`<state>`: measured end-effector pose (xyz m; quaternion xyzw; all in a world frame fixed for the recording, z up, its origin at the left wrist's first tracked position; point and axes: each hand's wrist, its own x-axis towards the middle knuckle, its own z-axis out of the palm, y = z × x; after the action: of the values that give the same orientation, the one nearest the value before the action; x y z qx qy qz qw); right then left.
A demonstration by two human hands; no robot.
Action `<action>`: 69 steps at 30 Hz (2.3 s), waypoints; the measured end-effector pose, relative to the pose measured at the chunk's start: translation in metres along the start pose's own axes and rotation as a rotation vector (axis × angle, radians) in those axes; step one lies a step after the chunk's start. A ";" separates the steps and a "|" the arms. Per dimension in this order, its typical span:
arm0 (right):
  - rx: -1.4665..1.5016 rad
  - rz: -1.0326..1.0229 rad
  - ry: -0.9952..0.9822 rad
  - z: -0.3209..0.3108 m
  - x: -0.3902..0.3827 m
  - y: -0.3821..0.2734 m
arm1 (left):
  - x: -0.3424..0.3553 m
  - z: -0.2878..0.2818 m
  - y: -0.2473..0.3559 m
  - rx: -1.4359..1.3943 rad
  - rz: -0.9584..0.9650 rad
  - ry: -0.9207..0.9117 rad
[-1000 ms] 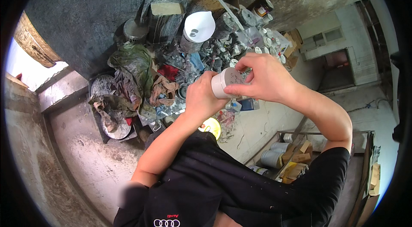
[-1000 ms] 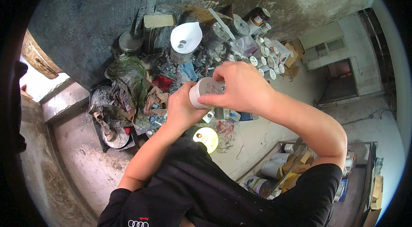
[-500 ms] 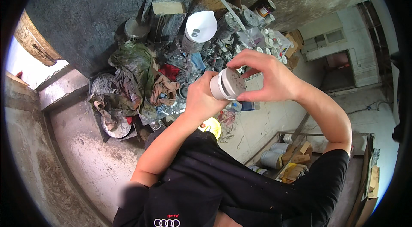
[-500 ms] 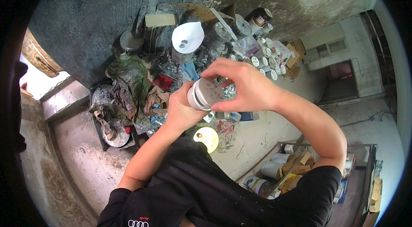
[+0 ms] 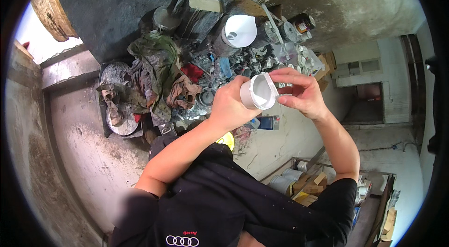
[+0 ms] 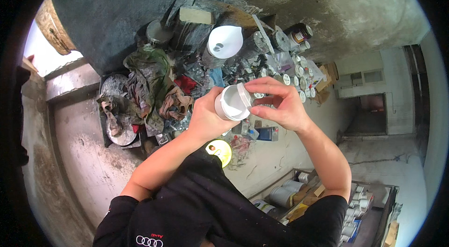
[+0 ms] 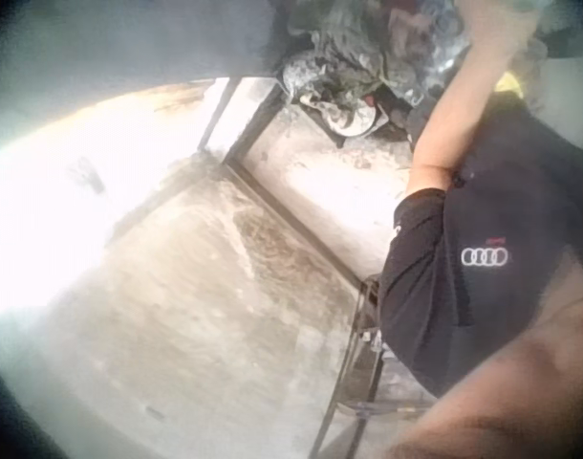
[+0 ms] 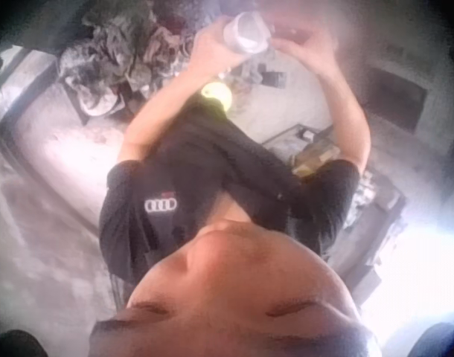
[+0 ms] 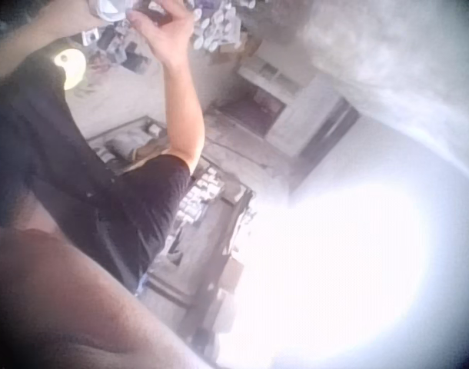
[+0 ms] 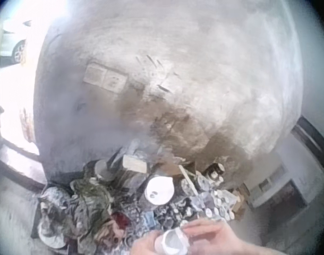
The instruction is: The person pours a white liquid from a large container into a small cup, then adds a white powder from a small container and stirs the mixture with a metal tool. They repeat the process by adding more liquid and powder, stirring each time.
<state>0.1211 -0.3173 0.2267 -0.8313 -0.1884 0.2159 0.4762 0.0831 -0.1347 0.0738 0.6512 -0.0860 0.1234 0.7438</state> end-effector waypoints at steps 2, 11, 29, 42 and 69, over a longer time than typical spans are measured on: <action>0.071 0.037 0.018 -0.001 -0.002 0.007 | 0.000 -0.001 0.000 0.028 0.009 0.010; 0.222 0.060 0.073 0.002 -0.011 0.022 | -0.002 0.002 0.006 0.032 -0.008 -0.017; 0.442 0.163 0.318 0.024 -0.013 0.034 | -0.011 0.007 0.003 0.039 -0.032 -0.027; 0.312 0.360 0.344 0.024 -0.013 0.040 | -0.008 0.012 -0.007 0.051 -0.008 -0.019; 0.914 0.775 0.565 0.032 -0.041 0.344 | -0.036 0.075 -0.076 0.033 -0.147 -0.287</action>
<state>0.1063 -0.4796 -0.0813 -0.5780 0.3669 0.2032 0.7000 0.0735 -0.2209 0.0018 0.6789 -0.1414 -0.0241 0.7201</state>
